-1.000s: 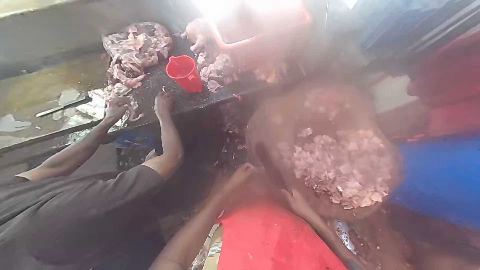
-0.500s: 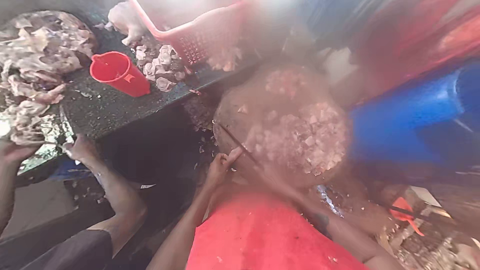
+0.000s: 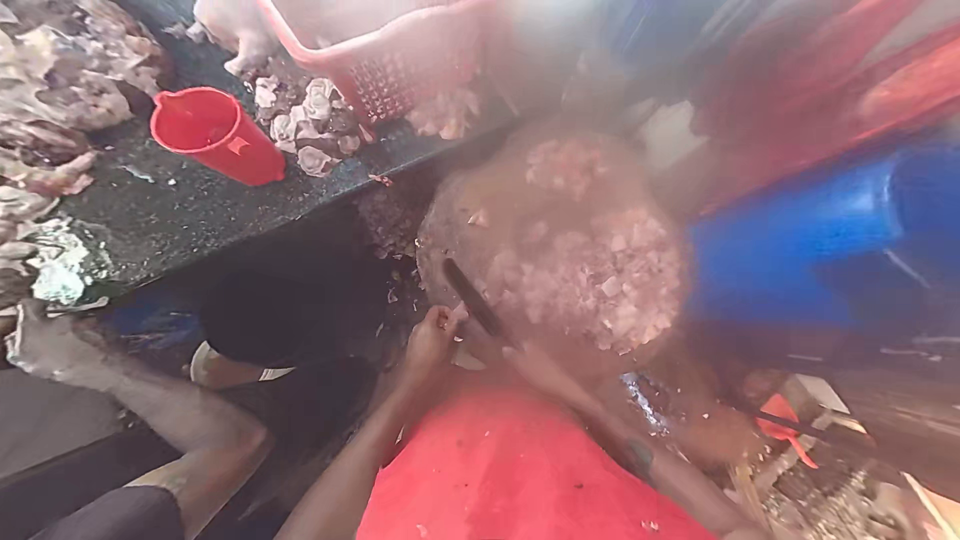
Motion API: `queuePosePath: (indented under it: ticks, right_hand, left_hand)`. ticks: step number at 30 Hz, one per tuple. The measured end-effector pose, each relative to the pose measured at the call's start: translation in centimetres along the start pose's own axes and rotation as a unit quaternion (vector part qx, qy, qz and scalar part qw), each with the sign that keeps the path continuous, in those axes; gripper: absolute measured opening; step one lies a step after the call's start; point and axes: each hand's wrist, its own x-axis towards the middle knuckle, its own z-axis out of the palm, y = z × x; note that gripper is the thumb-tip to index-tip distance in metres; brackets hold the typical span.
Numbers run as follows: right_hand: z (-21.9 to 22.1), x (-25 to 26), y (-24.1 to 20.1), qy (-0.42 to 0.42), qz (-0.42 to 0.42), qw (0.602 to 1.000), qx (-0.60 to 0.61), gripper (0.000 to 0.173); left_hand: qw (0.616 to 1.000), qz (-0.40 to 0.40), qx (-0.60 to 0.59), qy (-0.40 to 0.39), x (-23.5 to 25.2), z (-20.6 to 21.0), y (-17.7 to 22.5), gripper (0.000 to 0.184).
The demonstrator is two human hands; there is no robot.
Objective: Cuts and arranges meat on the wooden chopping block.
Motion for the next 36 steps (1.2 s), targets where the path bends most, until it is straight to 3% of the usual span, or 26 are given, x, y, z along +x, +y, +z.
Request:
queuePosePath:
  ticks: [3,6,9,11,14,16,19,20,22,24,26,30,33,36]
  right_hand:
    - [-0.8,-3.0,2.8,0.133,-0.004,0.989,0.064,0.046]
    - [-2.9,-5.7,5.9,0.251,-0.022,0.964,0.087,0.048]
    - [-4.1,-8.1,9.5,0.329,0.004,0.937,0.115,0.05]
    - [-4.0,-9.6,10.8,0.361,0.031,0.919,0.154,0.048]
    - [-2.9,-11.4,12.3,0.379,0.065,0.898,0.215,0.046]
    - [-2.0,-12.0,13.7,0.392,0.071,0.886,0.237,0.049]
    - [-1.1,-12.8,15.8,0.411,0.08,0.868,0.268,0.048]
    - [-0.7,-13.1,16.5,0.418,0.087,0.862,0.274,0.048]
    - [0.1,-13.9,17.6,0.427,0.103,0.85,0.291,0.051]
    - [0.6,-14.4,18.9,0.439,0.096,0.84,0.305,0.053]
    - [0.7,-14.4,19.9,0.446,0.093,0.831,0.32,0.053]
    - [0.1,-14.7,20.9,0.446,0.111,0.828,0.32,0.055]
    - [-1.1,-15.2,21.3,0.445,0.138,0.826,0.317,0.052]
    - [-2.8,-14.7,21.8,0.444,0.136,0.827,0.316,0.049]
  left_hand:
    - [0.993,0.102,-0.064,0.009,1.7,0.0,1.4,0.044]
    - [0.974,0.206,-0.039,0.081,5.8,2.4,3.2,0.058]
    - [0.97,0.22,0.011,0.102,8.6,7.5,6.6,0.076]
    - [0.967,0.243,0.002,0.076,8.8,10.8,10.4,0.078]
    - [0.954,0.297,0.019,-0.042,7.3,12.9,15.9,0.086]
    - [0.939,0.32,-0.006,-0.124,6.5,12.7,18.3,0.08]
    - [0.907,0.382,-0.101,-0.146,7.2,10.1,18.4,0.039]
    - [0.904,0.385,-0.13,-0.129,7.7,7.9,18.0,0.031]
    - [0.934,0.332,-0.128,-0.036,10.6,3.3,16.1,0.028]
    - [0.958,0.267,-0.055,0.089,16.3,1.4,13.0,0.041]
    - [0.962,0.24,0.002,0.128,19.9,1.9,12.1,0.054]
    - [0.96,0.276,0.038,-0.033,17.5,8.0,18.7,0.063]
    - [0.905,0.396,0.036,-0.154,15.7,14.9,23.3,0.069]
    - [0.862,0.434,0.036,-0.259,13.6,17.9,26.6,0.077]
